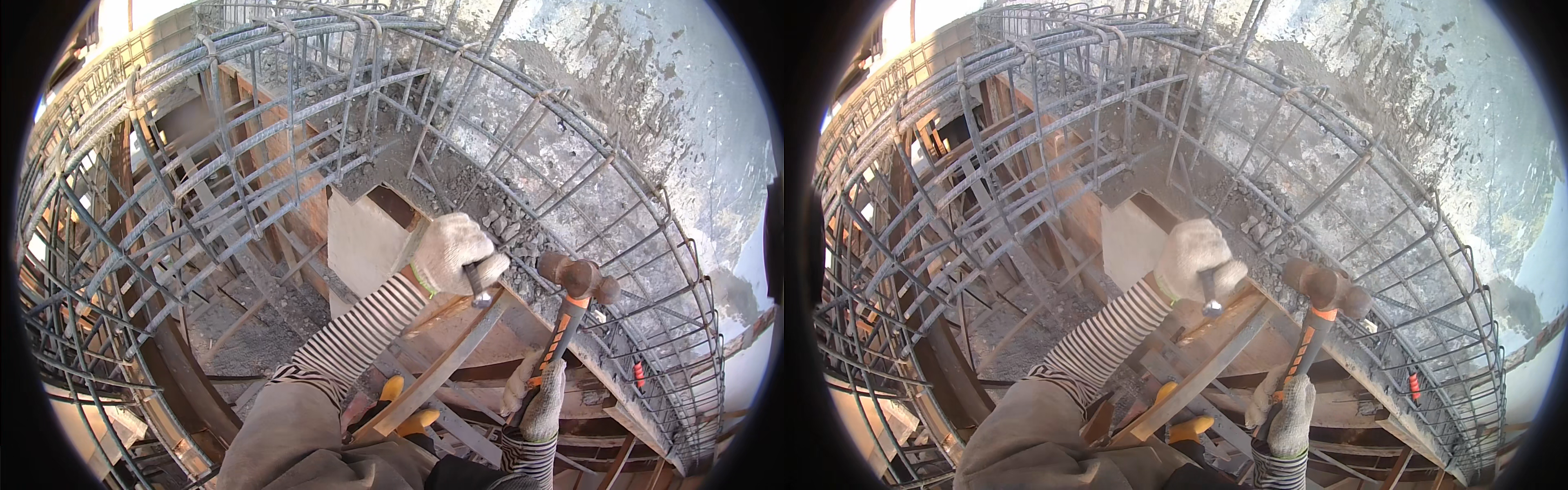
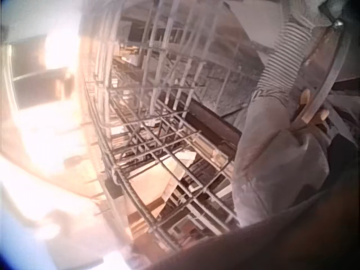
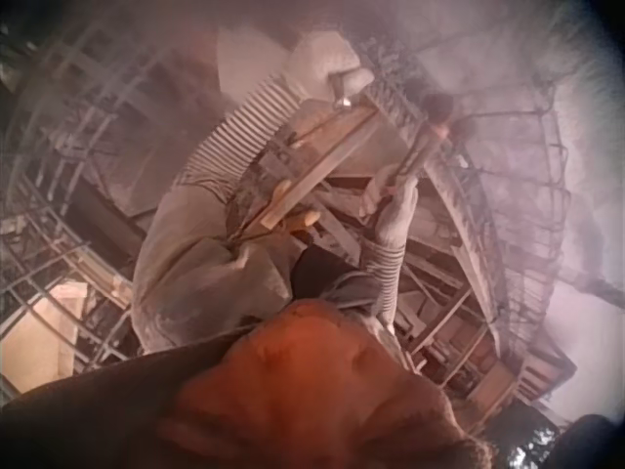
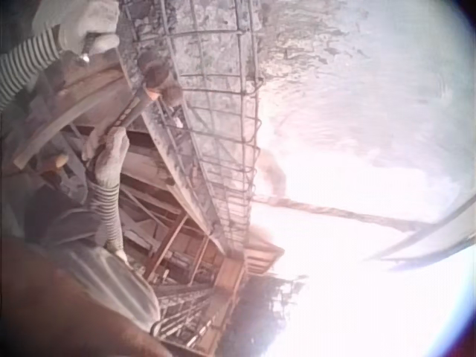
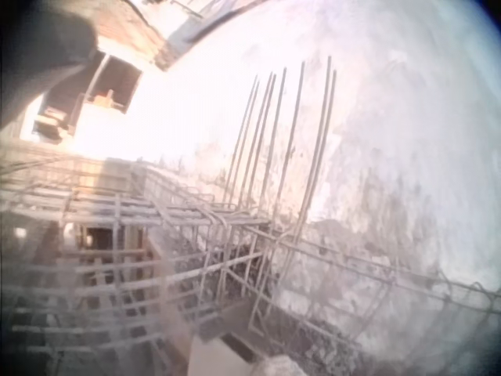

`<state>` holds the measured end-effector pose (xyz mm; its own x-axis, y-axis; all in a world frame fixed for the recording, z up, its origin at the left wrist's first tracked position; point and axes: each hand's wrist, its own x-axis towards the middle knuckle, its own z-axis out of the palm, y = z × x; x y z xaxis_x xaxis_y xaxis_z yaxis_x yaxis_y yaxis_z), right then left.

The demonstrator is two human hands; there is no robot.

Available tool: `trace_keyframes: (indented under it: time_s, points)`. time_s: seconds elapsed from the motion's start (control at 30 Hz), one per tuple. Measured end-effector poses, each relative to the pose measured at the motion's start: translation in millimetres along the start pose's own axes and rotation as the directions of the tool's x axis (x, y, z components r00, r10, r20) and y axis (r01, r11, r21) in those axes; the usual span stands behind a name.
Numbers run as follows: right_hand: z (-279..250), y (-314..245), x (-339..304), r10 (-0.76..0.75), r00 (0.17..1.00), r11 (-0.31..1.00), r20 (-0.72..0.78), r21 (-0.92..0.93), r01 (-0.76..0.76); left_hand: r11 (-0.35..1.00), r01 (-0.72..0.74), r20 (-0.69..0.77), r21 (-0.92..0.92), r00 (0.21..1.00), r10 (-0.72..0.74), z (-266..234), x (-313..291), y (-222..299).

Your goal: The person uses a hammer to strike a metal rebar peg into a concrete and steel structure.

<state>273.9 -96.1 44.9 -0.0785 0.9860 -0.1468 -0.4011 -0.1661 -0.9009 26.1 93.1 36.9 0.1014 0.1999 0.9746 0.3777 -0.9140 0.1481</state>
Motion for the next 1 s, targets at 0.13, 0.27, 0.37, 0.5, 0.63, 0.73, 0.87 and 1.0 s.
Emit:
trace_keyframes:
  time_s: [0.13,0.27,0.37,0.5,0.63,0.73,0.87,1.0]
  points:
    - [-9,16,-17,-0.084,0.991,0.988,-0.101,-0.141,0.07,0.997,-0.02,0.12,-0.074,0.992,0.029,-2,-93,14]
    - [-16,21,-23,-0.149,0.983,0.955,-0.104,-0.273,0.116,0.999,-0.022,0.043,-0.041,0.999,0.023,-14,-53,14]
    - [-13,23,-29,-0.218,0.975,0.931,-0.046,-0.311,0.194,0.991,0.051,-0.155,-0.125,0.985,-0.071,-2,-41,17]
    - [-13,17,-33,-0.431,0.902,0.828,-0.017,-0.406,0.388,0.998,0.065,-0.275,-0.019,0.959,-0.067,-1,-5,20]
    - [7,-30,-24,-0.541,0.797,0.829,0.268,0.007,0.56,0.982,0.187,-0.265,0.009,0.948,-0.178,-1,59,21]
    - [46,-99,-30,-0.691,0.546,0.638,0.474,0.045,0.769,0.934,0.357,-0.26,0.024,0.904,-0.339,6,104,7]
    - [88,-122,-25,-0.792,0.344,0.413,0.505,0.028,0.91,0.921,0.389,-0.285,-0.007,0.882,-0.375,19,125,1]
    - [90,-79,24,-0.284,0.898,0.939,0.336,-0.094,0.332,0.886,0.46,-0.273,0.054,0.861,-0.43,1,121,-3]
